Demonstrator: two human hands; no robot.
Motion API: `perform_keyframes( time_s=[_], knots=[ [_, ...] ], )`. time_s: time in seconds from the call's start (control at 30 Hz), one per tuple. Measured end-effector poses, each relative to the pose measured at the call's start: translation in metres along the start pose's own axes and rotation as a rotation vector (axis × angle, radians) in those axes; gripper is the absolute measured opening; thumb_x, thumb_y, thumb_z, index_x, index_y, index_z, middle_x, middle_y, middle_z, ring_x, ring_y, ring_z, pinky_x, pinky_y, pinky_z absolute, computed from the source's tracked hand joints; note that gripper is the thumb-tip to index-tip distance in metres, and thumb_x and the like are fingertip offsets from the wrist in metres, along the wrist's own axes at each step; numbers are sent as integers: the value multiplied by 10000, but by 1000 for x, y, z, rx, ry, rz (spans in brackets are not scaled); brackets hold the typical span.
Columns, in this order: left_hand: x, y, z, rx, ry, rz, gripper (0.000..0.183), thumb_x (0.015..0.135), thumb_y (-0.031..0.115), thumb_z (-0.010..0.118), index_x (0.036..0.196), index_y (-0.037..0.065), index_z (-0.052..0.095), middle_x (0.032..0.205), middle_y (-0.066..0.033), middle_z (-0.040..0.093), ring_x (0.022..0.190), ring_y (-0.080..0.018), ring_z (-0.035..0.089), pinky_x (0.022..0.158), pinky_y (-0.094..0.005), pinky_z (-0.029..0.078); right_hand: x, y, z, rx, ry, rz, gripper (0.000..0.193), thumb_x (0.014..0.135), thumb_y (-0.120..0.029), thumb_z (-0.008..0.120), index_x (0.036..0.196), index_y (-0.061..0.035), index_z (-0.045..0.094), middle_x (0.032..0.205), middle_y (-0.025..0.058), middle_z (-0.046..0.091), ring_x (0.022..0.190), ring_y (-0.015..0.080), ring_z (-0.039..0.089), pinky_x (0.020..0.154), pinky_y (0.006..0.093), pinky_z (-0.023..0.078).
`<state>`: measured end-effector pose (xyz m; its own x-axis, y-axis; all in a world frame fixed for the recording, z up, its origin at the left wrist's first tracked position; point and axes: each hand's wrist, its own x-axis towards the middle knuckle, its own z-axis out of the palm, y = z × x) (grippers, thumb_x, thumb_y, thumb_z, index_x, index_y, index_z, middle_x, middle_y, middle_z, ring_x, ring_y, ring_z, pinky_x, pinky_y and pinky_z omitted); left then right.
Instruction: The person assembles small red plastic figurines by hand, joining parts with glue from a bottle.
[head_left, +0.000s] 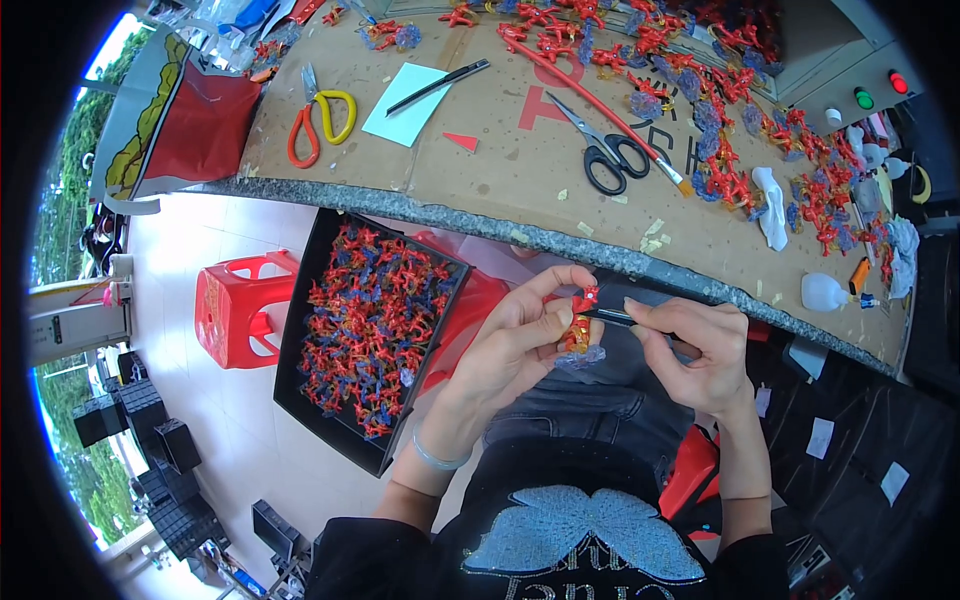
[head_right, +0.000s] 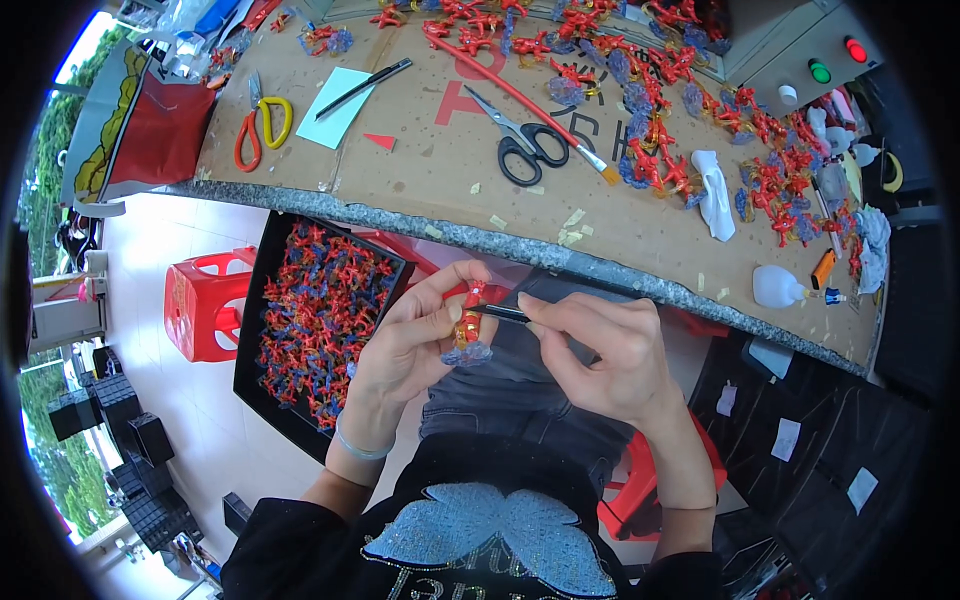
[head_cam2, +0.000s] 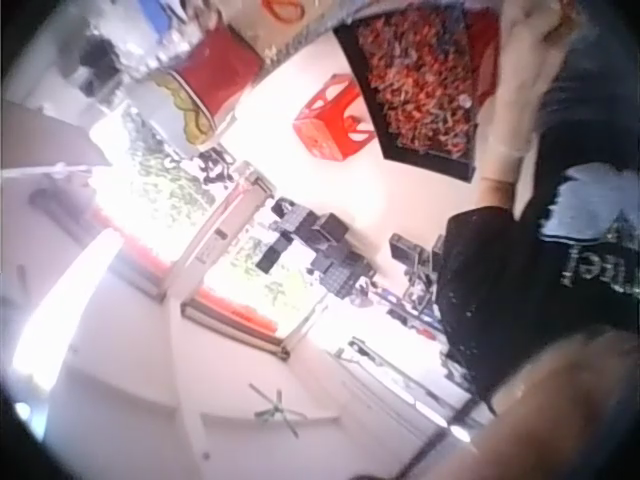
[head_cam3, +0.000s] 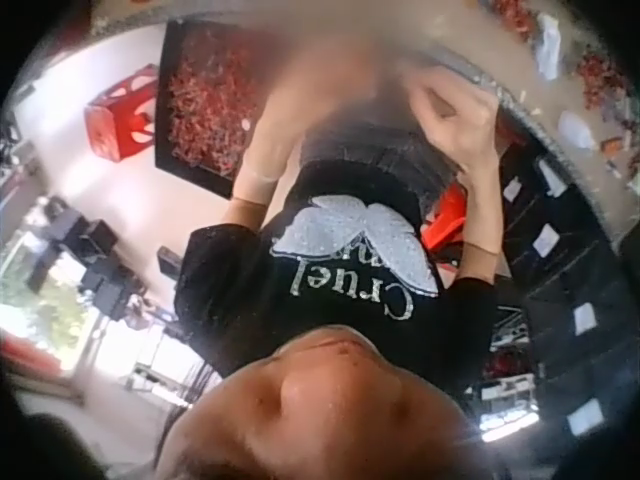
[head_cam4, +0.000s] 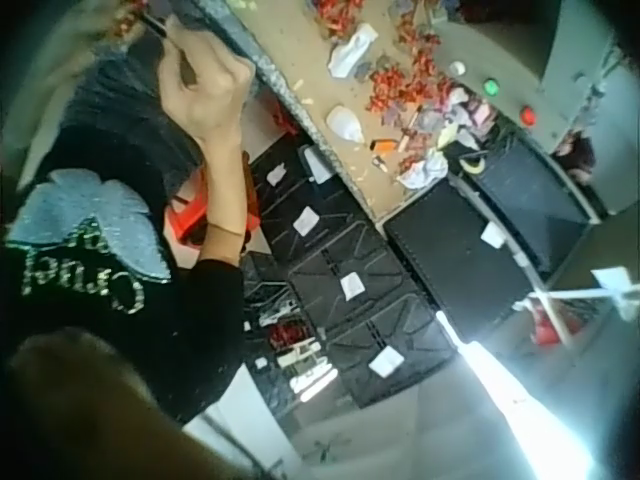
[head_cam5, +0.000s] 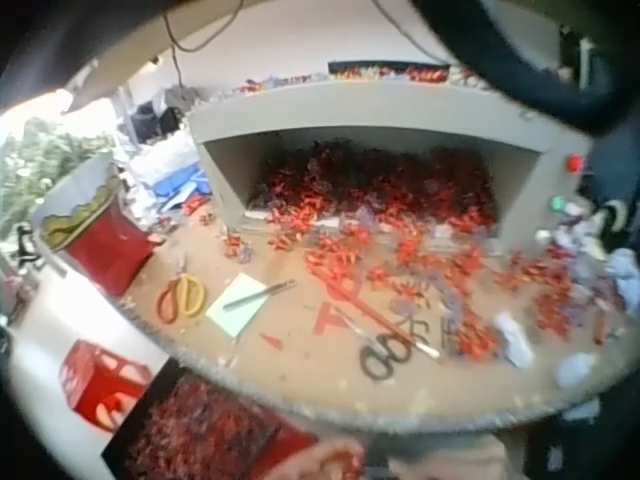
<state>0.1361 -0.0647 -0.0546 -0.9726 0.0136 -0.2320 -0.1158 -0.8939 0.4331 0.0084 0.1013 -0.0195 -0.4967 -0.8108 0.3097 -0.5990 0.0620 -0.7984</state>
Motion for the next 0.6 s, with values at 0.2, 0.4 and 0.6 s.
perform_keyframes(
  time_s=[0.2,0.4,0.6],
  knots=[
    [1,-1,-4,-24,-27,-4,302,938,97,508,1209,26,397,956,-94,587,877,-131,604,767,-241,490,0,-4,-5,43,-62,144,217,711,57,632,921,25,678,708,98,655,483,104,565,419,211,405],
    [3,-1,-5,-68,-83,9,305,936,98,515,1208,32,395,954,-94,587,888,-132,603,766,-235,483,-1,-2,-2,147,-42,201,214,736,49,635,945,34,676,728,98,662,534,67,562,416,186,382],
    [3,-1,-7,-48,-103,33,311,943,114,504,1217,32,384,937,-114,578,863,-125,588,752,-221,464,-7,-4,1,263,24,273,217,734,55,635,945,36,679,731,97,665,538,57,559,425,173,381]
  ],
)
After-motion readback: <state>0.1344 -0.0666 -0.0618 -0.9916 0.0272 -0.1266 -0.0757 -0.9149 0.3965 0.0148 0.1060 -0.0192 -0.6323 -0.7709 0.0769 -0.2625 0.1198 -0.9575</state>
